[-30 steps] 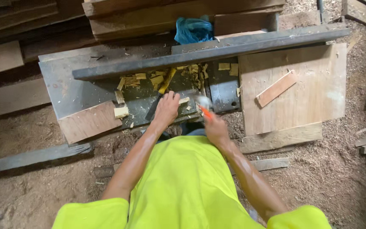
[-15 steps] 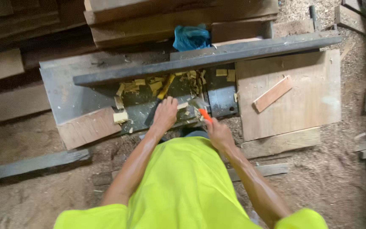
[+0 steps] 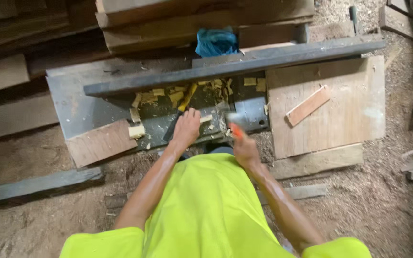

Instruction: The person holds a small wooden block on a workbench and repeatedly strikes it with a hammer. They occasionally pause to inspect the block and reposition it before continuing to hammer.

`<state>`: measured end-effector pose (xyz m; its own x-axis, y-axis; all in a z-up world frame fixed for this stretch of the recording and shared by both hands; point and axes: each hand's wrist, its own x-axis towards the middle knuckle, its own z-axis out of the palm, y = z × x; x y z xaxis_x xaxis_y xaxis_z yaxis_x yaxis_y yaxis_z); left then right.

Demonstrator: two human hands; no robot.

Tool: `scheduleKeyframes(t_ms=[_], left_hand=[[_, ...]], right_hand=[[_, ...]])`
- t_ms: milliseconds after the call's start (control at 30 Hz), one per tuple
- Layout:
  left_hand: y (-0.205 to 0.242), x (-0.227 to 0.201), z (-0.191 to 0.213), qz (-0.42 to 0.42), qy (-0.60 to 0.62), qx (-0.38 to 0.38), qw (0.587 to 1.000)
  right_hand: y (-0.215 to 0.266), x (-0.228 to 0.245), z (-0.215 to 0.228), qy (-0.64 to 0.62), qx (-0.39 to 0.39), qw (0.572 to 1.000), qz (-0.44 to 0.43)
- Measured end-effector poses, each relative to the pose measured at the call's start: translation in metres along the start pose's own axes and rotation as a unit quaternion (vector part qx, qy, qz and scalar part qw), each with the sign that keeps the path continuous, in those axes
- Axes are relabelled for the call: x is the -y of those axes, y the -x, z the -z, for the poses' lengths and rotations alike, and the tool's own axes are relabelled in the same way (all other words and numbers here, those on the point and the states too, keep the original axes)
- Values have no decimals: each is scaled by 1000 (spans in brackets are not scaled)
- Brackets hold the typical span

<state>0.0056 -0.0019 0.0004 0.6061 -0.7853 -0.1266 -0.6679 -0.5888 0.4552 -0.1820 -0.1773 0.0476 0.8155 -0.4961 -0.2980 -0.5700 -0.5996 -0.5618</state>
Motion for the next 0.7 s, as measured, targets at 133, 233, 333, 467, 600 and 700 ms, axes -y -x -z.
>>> scheduleKeyframes(t_ms=[133,233,333,467,600,700], left_hand=[[-6,-2,6,-12,25,2,1000],[0,-11,1,7,14,10,1000],[3,-5,8,-7,25,-32,999],[2,-9,18,8,30,-5,999],[2,-11,12,-4,21,-27,999],[-5,-3,15,15,20,15,1000]], right_hand=[[1,-4,-6,92,2,995,45],[6,-9,3,13,-44,999,-4],[2,1,3,-10,93,994,-65],[-2,7,16,29,27,999,-10],[6,9,13,-18,-70,997,24],[-1,22,6,-8,61,997,-55]])
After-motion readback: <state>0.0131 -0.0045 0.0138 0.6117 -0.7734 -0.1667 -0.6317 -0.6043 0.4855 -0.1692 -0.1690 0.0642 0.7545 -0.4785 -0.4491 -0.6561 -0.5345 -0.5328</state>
